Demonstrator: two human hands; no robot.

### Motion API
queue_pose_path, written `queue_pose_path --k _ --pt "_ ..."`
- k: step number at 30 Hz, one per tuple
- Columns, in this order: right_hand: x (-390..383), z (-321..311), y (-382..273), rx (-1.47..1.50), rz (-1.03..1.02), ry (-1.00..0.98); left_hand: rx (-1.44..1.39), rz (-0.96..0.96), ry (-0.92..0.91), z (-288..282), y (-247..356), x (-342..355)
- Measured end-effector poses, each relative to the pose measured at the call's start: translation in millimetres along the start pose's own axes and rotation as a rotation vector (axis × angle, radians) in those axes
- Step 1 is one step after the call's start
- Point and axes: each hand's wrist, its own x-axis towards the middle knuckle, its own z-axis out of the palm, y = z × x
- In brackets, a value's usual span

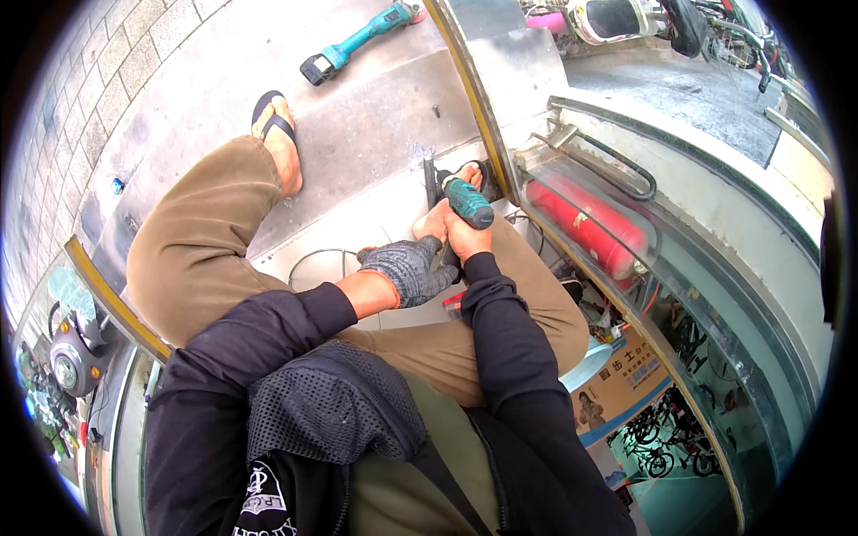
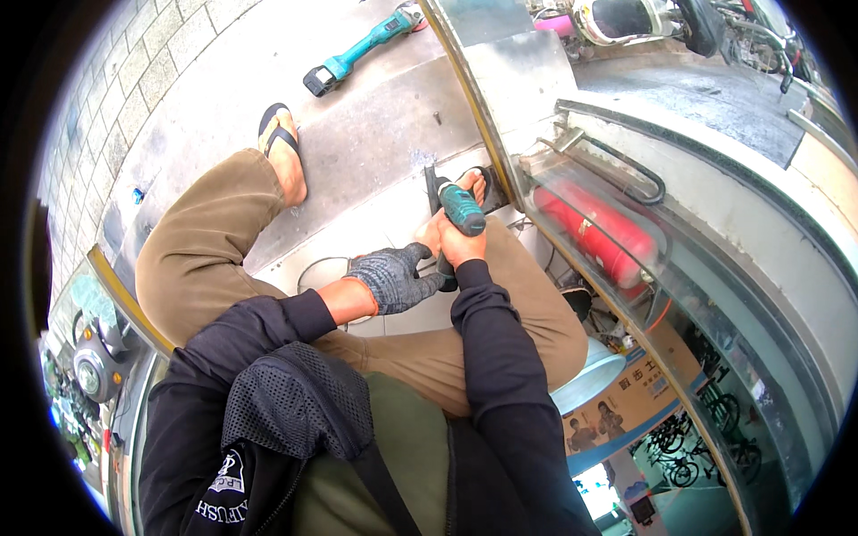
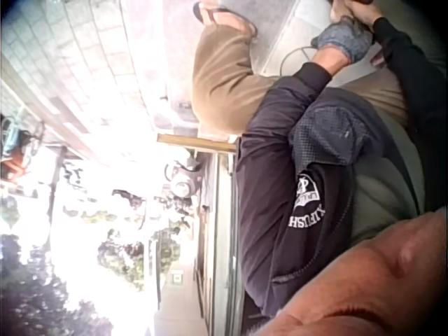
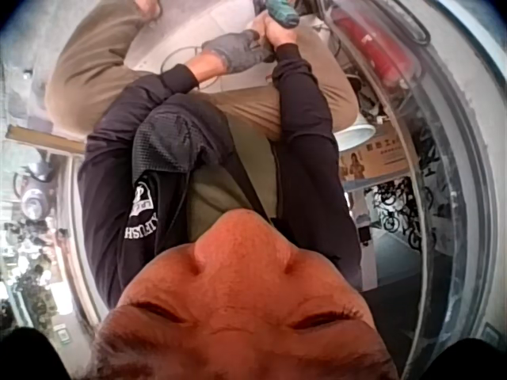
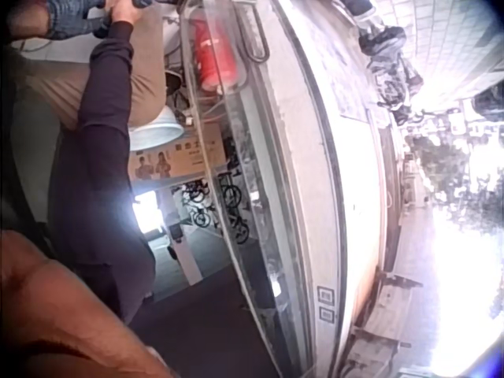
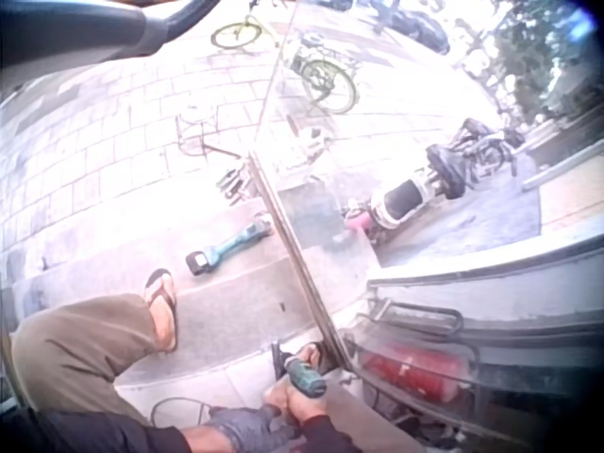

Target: The person sits on the ground and uses a cordless drill to make holes in a metal frame. They hold the drill with both hands, position it on the frame, and operate it to create holes.

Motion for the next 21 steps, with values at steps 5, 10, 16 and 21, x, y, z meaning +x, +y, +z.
queue_pose_path --k 5,10,16,21 --pt "-22 2 -44 0.16 0.081 -0.034 -0.002 -0.009 0.022 5 -10 2" --pt "-14 5 -28 0.179 0.07 -0.023 -0.028 -0.015 -0.03 -2 -6 -2" --pt "-6 2 -18 0.15 0.07 -0.046 -0.03 -0.018 -0.033 1 -7 0" --pt "-10 -4 -25 0.182 0.155 -0.087 -0.069 -0.035 0.005 -5 -3 -3"
